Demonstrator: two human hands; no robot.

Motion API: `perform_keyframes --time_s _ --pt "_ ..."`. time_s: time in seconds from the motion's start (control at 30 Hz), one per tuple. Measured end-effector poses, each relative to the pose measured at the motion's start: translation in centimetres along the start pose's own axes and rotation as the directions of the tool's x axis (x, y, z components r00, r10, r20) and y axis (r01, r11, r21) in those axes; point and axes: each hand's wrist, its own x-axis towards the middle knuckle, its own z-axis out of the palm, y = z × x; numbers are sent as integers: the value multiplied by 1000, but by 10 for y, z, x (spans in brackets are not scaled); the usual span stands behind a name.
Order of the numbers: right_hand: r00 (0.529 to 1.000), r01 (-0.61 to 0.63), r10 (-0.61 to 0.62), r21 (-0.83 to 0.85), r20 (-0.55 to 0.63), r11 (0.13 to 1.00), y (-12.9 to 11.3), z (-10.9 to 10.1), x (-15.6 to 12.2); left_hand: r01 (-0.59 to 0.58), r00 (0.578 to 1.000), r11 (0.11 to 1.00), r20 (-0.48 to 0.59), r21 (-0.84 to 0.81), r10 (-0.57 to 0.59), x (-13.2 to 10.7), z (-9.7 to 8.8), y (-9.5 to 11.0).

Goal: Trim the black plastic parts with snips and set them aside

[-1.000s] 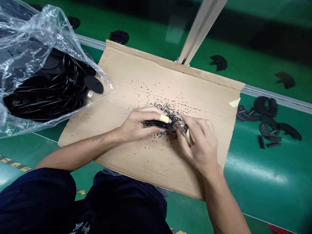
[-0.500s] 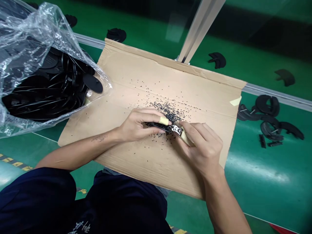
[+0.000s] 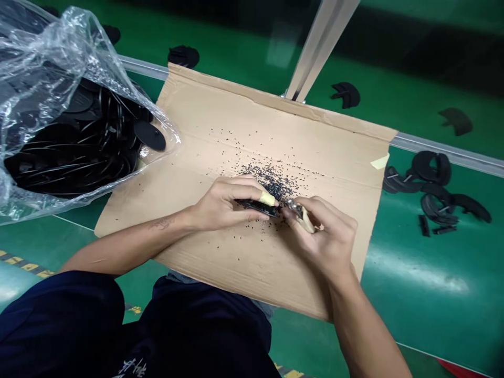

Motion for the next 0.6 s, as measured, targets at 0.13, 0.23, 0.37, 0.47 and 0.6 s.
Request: perform_keyframes --time_s 0.13,0.23,0.37,0.47,0.6 --pt "983 -182 181 63 20 981 1 5 2 8 1000 999 7 53 -8 -1 -2 1" --pt "952 -301 279 234 122 924 2 8 2 22 1000 994 -17 103 -20 -2 -3 1" --pt "964 -264 244 302 102 916 0 12 0 48 999 996 -30 74 -46 -3 -2 1" --pt "998 -56 58 108 -16 993 -2 13 -1 -67 998 977 11 202 66 -5 0 3" --pt "968 227 -244 -212 -61 951 -6 12 -4 -201 980 834 103 515 173 -8 2 4"
